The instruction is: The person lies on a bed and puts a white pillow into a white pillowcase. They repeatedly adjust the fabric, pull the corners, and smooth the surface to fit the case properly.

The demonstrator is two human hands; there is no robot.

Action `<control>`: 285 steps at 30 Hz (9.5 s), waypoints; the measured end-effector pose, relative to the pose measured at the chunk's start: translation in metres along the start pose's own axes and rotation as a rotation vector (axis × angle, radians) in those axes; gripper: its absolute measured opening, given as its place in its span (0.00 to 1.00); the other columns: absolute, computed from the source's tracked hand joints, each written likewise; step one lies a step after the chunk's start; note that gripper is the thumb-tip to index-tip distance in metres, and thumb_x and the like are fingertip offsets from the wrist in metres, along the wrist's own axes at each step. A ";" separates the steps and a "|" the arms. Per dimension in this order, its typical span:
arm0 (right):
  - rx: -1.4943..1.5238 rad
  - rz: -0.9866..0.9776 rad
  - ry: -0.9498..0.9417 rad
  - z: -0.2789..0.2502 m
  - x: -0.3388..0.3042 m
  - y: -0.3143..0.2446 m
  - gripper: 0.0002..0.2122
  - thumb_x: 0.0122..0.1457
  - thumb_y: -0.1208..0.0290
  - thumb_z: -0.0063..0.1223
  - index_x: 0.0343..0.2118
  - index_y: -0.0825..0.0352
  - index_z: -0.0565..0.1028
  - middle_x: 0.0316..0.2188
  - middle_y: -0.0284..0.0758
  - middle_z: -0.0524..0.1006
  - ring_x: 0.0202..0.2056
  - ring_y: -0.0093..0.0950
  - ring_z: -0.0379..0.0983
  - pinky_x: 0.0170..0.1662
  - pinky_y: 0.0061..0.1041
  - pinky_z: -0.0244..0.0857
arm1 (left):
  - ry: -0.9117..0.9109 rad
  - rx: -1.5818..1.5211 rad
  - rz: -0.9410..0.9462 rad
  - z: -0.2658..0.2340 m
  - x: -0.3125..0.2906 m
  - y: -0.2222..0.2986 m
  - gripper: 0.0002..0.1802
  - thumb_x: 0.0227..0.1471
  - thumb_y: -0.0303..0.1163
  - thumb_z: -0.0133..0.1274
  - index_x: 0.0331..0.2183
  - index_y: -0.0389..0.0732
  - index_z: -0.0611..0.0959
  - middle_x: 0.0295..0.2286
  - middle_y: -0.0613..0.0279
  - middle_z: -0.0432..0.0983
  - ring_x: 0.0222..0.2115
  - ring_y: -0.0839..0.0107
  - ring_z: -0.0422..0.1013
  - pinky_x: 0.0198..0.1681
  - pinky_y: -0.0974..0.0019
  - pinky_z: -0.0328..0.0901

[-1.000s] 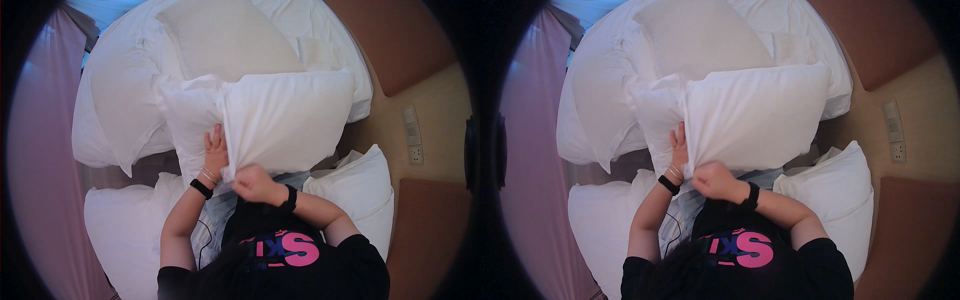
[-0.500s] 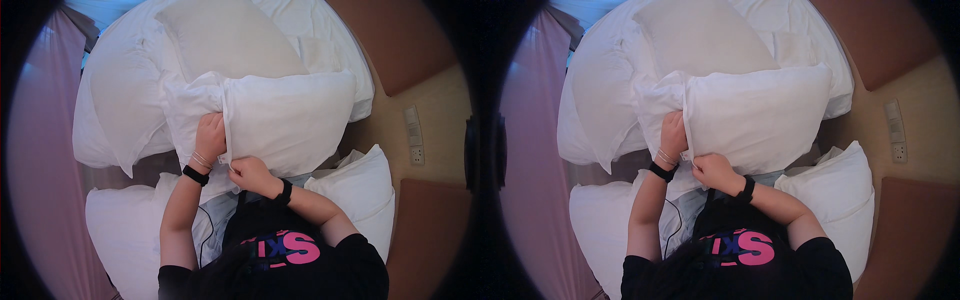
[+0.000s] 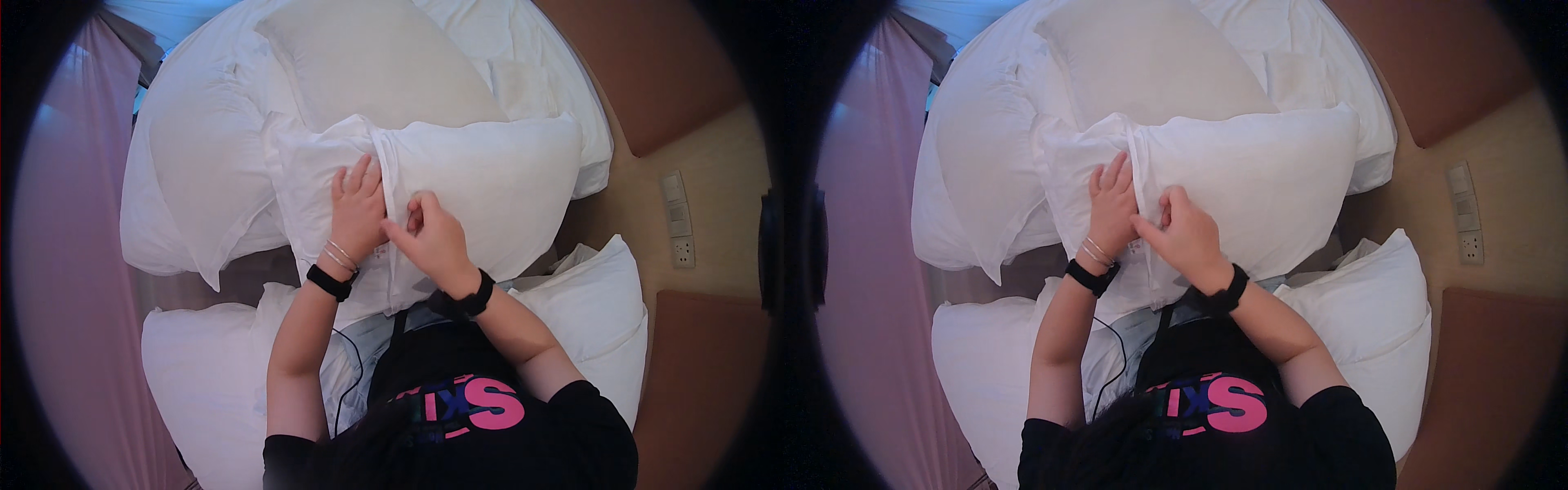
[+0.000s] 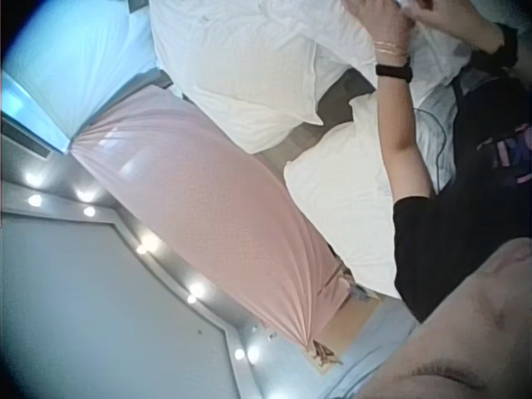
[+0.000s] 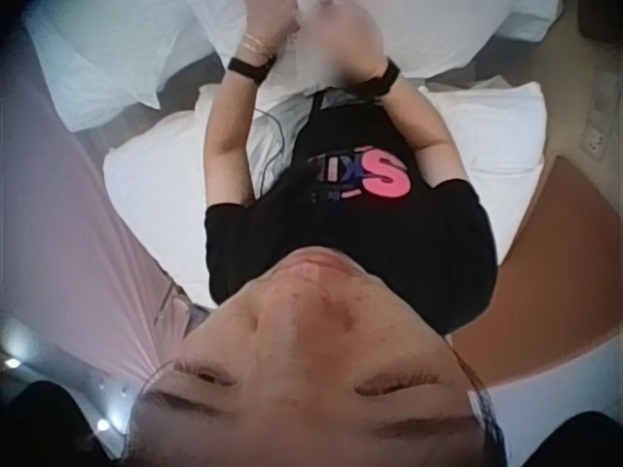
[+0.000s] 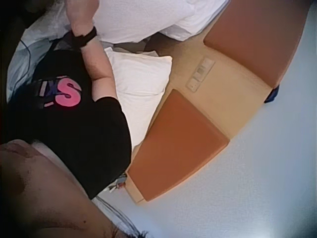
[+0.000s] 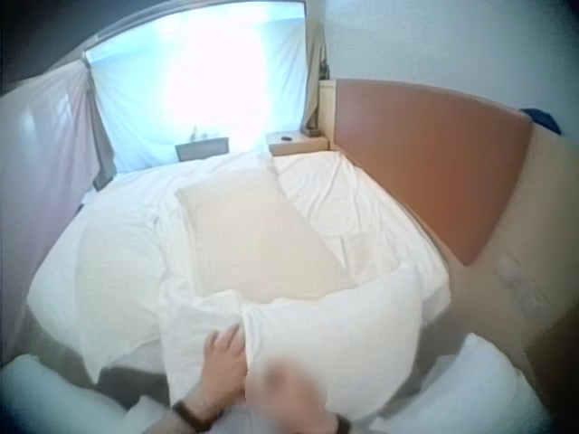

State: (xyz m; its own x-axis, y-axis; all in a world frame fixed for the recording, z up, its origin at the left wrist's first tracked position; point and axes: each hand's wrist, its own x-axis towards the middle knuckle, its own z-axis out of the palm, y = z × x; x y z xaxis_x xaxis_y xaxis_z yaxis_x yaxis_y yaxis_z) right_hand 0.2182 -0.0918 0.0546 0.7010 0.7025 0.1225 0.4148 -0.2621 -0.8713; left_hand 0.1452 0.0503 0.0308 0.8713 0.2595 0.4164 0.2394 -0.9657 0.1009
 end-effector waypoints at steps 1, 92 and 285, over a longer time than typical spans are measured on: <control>-0.041 0.033 -0.019 0.001 0.007 0.001 0.13 0.54 0.62 0.58 0.25 0.67 0.70 0.19 0.41 0.73 0.23 0.41 0.72 0.26 0.37 0.65 | 0.011 0.020 0.017 0.003 0.000 0.001 0.26 0.50 0.41 0.47 0.49 0.39 0.77 0.53 0.56 0.68 0.61 0.60 0.55 0.62 0.46 0.43; 0.344 -0.327 -0.521 -0.020 -0.060 0.026 0.06 0.52 0.73 0.53 0.23 0.68 0.68 0.13 0.42 0.68 0.16 0.40 0.66 0.22 0.36 0.59 | -0.166 -1.064 -0.202 0.007 -0.050 0.047 0.23 0.44 0.35 0.60 0.45 0.38 0.78 0.37 0.47 0.78 0.38 0.54 0.74 0.39 0.61 0.69; -0.793 -0.399 -0.259 0.014 -0.046 0.126 0.35 0.56 0.49 0.50 0.65 0.61 0.58 0.68 0.45 0.47 0.68 0.53 0.36 0.64 0.58 0.31 | -0.530 0.360 -1.287 -0.076 -0.310 0.015 0.54 0.42 0.64 0.58 0.65 0.56 0.55 0.63 0.38 0.47 0.62 0.35 0.47 0.57 0.28 0.46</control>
State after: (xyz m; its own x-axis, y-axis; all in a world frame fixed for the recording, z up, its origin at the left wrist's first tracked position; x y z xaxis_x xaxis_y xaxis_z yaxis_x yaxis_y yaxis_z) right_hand 0.2306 -0.1480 -0.0675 0.3088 0.9391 0.1506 0.9406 -0.2780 -0.1948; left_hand -0.1539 -0.0455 -0.0284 0.0048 0.9847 -0.1745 0.9923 -0.0263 -0.1212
